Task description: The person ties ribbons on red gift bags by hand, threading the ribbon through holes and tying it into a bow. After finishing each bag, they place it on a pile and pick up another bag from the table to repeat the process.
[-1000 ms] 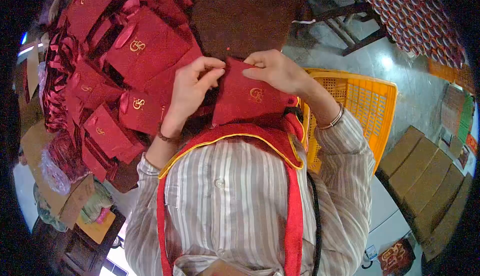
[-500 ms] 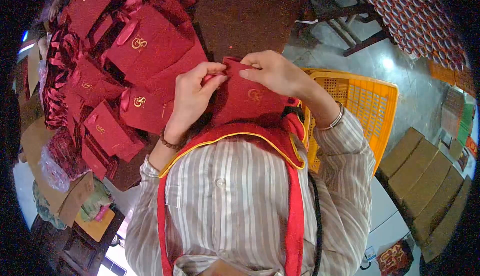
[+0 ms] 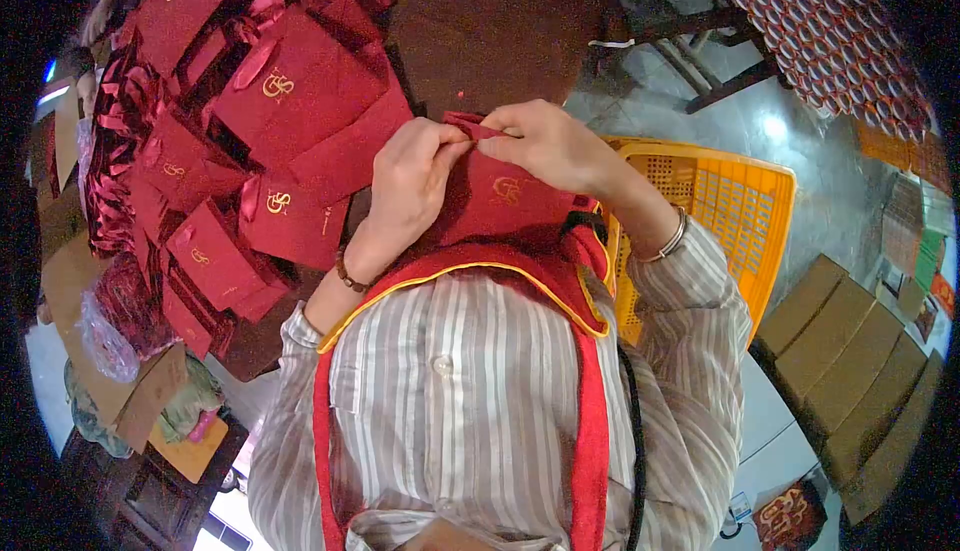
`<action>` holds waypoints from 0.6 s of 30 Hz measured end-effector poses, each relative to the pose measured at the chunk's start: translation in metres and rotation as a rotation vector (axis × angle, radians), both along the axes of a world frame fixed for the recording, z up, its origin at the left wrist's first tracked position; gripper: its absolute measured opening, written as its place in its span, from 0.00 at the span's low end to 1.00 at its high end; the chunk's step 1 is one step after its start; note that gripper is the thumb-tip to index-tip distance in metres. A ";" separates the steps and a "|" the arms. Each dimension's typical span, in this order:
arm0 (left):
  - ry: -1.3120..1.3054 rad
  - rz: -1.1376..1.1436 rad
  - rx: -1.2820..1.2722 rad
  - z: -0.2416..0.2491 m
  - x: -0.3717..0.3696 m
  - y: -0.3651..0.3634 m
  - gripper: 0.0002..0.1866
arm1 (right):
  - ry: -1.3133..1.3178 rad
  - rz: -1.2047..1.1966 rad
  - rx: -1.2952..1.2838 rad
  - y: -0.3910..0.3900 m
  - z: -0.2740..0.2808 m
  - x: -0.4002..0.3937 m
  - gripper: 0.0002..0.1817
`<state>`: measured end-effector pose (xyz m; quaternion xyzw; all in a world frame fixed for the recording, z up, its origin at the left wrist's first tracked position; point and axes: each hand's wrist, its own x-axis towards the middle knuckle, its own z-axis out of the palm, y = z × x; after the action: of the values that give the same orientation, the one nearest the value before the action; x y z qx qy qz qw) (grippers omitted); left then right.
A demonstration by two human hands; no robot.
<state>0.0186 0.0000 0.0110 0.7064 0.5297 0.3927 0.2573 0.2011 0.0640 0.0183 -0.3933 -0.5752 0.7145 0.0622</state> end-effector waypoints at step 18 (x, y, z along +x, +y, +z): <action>-0.048 0.060 -0.096 0.001 0.005 -0.004 0.04 | -0.060 0.033 0.096 -0.002 -0.002 0.000 0.12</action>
<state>0.0235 -0.0038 0.0120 0.6674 0.5624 0.3913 0.2918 0.2013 0.0623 0.0168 -0.4018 -0.6167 0.6750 0.0520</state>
